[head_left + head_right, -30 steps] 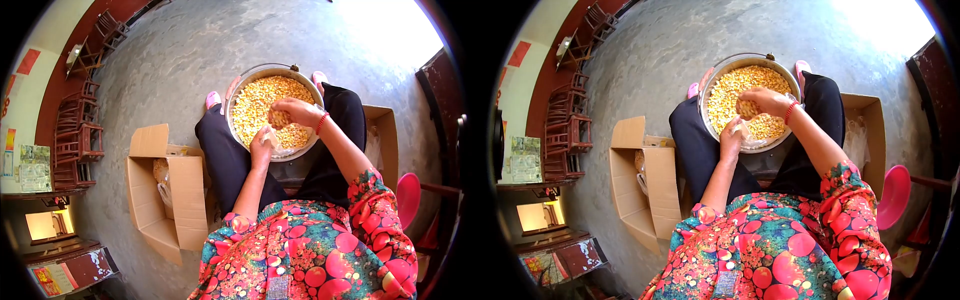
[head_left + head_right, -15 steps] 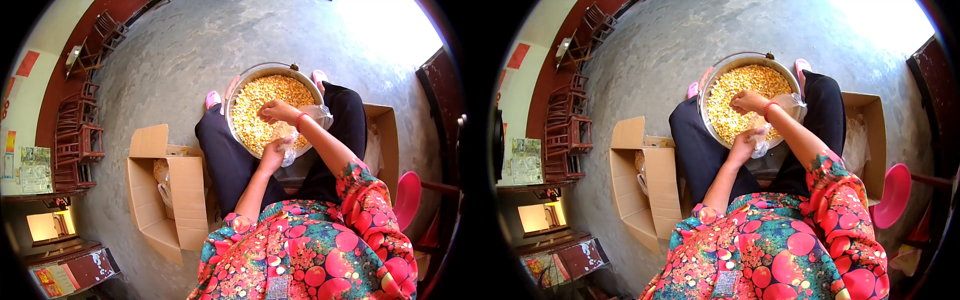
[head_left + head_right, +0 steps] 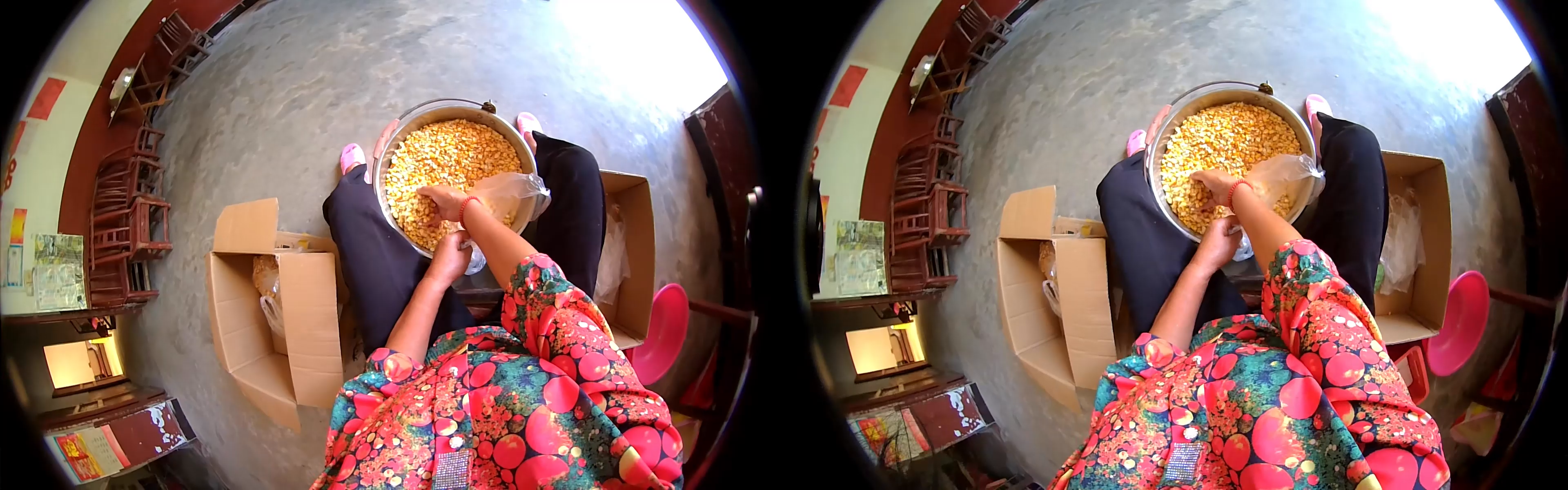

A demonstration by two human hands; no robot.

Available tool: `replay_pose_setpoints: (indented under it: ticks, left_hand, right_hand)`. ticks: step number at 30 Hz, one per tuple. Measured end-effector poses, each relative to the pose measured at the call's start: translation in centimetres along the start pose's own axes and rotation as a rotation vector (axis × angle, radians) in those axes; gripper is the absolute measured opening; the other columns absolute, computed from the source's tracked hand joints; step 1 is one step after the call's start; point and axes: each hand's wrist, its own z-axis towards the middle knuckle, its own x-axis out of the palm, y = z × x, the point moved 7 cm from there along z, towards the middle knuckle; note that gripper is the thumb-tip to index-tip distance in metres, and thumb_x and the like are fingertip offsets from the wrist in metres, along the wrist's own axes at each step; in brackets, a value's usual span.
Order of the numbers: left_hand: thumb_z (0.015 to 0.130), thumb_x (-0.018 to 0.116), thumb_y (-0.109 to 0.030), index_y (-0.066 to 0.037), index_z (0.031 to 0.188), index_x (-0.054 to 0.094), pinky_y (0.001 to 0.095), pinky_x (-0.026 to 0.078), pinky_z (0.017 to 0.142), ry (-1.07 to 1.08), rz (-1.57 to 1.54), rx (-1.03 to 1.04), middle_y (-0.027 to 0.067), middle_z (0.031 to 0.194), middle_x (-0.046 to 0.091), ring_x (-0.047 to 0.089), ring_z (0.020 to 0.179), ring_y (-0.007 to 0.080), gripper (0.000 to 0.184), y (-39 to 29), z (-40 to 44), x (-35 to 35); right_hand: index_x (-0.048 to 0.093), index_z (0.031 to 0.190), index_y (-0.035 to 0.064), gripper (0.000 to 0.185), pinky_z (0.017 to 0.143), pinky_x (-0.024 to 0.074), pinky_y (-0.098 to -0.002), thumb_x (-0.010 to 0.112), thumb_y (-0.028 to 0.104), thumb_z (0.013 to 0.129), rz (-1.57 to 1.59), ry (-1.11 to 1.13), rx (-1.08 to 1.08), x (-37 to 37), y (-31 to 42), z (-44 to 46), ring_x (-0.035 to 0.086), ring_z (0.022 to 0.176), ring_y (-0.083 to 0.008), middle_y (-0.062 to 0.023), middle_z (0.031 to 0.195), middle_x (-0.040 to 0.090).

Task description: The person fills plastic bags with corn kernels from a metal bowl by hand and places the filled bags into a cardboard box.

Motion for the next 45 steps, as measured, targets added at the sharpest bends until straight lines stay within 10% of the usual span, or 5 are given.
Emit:
replay_pose_setpoints:
  ticks: [2, 8, 36, 38, 45]
  left_hand:
    - [0.072, 0.041, 0.002, 0.000, 0.095, 0.056, 0.0223, 0.037, 0.045, -0.004, 0.010, 0.006, 0.0018, 0.062, 0.053, 0.045, 0.047, 0.0074, 0.027, 0.0, 0.1, -0.1]
    - [0.068, 0.038, 0.007, -0.001, 0.096, 0.055, 0.0198, 0.035, 0.043, -0.148, -0.135, -0.039, 0.0033, 0.068, 0.054, 0.043, 0.046, 0.0068, 0.033, 0.7, 0.5, -1.2]
    - [0.070, 0.037, 0.005, -0.001, 0.103, 0.054, 0.0168, 0.037, 0.050, -0.016, -0.202, -0.049, 0.0051, 0.091, 0.058, 0.046, 0.056, 0.0041, 0.037, -0.7, 0.1, -0.2]
    - [0.071, 0.040, 0.005, -0.001, 0.102, 0.054, 0.0177, 0.037, 0.050, 0.010, -0.185, -0.038, 0.0052, 0.089, 0.059, 0.045, 0.054, 0.0040, 0.035, -0.6, 0.1, 0.1]
    - [0.071, 0.042, 0.004, 0.001, 0.094, 0.057, 0.0222, 0.040, 0.052, -0.086, 0.064, 0.189, 0.0087, 0.072, 0.060, 0.050, 0.059, 0.0074, 0.028, 0.4, 0.6, -0.2]
  right_hand:
    - [0.048, 0.090, 0.0017, 0.020, 0.057, 0.0521, -0.0372, 0.052, 0.017, 0.077, 1.471, -0.161, 0.886, 1.7, -1.3, -1.0, 0.053, 0.081, -0.0212, -0.0084, 0.083, 0.054]
    - [0.045, 0.088, 0.0000, 0.014, 0.056, 0.0526, -0.0326, 0.048, 0.010, 0.078, 1.596, -0.174, 0.841, -2.2, 1.1, -0.5, 0.056, 0.071, -0.0246, -0.0137, 0.082, 0.053]
    - [0.062, 0.078, 0.0028, 0.018, 0.057, 0.0474, -0.0303, 0.054, 0.017, 0.069, 0.557, -0.060, 0.584, -5.7, -0.5, -0.7, 0.058, 0.062, -0.0220, -0.0115, 0.070, 0.060]
    - [0.059, 0.082, 0.0002, 0.020, 0.062, 0.0485, -0.0310, 0.048, 0.016, 0.075, -0.850, 0.461, 0.156, -1.5, -2.8, 0.5, 0.058, 0.071, -0.0195, -0.0130, 0.077, 0.059]
    - [0.051, 0.095, -0.0042, 0.052, 0.060, 0.0444, -0.0386, 0.045, 0.043, 0.074, 0.349, -0.028, 0.870, 0.7, -4.7, -0.9, 0.056, 0.069, -0.0255, -0.0172, 0.080, 0.057]
